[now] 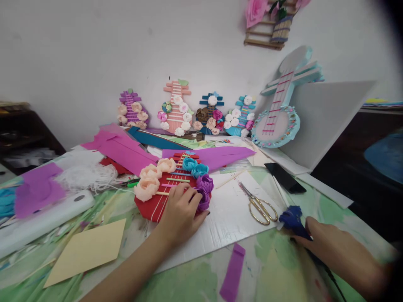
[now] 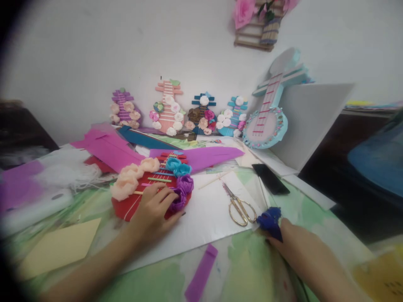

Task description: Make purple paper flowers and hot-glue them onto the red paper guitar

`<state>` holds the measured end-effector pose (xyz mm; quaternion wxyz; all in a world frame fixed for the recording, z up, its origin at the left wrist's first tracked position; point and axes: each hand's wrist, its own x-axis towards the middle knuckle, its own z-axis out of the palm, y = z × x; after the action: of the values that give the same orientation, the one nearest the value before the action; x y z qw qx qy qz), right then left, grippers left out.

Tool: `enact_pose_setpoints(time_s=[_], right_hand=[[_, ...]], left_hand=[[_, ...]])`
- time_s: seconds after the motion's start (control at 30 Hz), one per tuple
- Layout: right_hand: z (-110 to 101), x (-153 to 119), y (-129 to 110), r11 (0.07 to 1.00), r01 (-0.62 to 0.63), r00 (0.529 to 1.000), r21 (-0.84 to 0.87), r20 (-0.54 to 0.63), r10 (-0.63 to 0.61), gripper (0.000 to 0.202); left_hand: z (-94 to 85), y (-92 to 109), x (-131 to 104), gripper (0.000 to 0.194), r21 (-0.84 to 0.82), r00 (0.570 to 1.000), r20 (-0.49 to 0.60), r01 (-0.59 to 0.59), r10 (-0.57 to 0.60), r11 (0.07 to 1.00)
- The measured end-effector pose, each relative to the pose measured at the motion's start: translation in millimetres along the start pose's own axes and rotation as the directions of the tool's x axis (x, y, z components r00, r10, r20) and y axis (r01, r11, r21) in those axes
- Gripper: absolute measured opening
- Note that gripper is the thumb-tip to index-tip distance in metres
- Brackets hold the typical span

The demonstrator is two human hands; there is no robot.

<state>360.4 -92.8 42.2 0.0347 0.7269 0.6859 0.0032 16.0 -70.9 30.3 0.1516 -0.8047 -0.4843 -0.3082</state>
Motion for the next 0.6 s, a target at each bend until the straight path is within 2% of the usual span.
enact_pose_setpoints(time_s=[0.2,0.37,0.43,0.53,0.6], right_hand=[[5,5,9,0.998,-0.039,0.997,0.05,0.065,0.036,0.021],[-3,5,12,0.985,-0.106,0.988,0.134,0.128,0.089,0.027],[-10,4,11,0.982,-0.133,0.987,0.131,0.106,0.119,0.028],[-19,2,11,0.982,-0.109,0.994,0.151,0.023,0.106,0.03],[-23,2,13,0.979,-0.107,0.994,0.171,0.023,0.104,0.031]], left_hand=[[0.6,-6,-15,0.026,0.064,0.991,-0.044,-0.123,0.126,0.99],[1.4,-19,-30,0.026,0.165,0.954,-0.073,-0.276,0.29,0.947],[1.9,-23,-32,0.027,0.169,0.952,-0.083,-0.28,0.296,0.945],[2.2,-25,-31,0.027,0.12,0.963,-0.098,-0.24,0.252,0.963],[1.9,-26,-30,0.028,0.078,0.966,-0.108,-0.228,0.236,0.97]])
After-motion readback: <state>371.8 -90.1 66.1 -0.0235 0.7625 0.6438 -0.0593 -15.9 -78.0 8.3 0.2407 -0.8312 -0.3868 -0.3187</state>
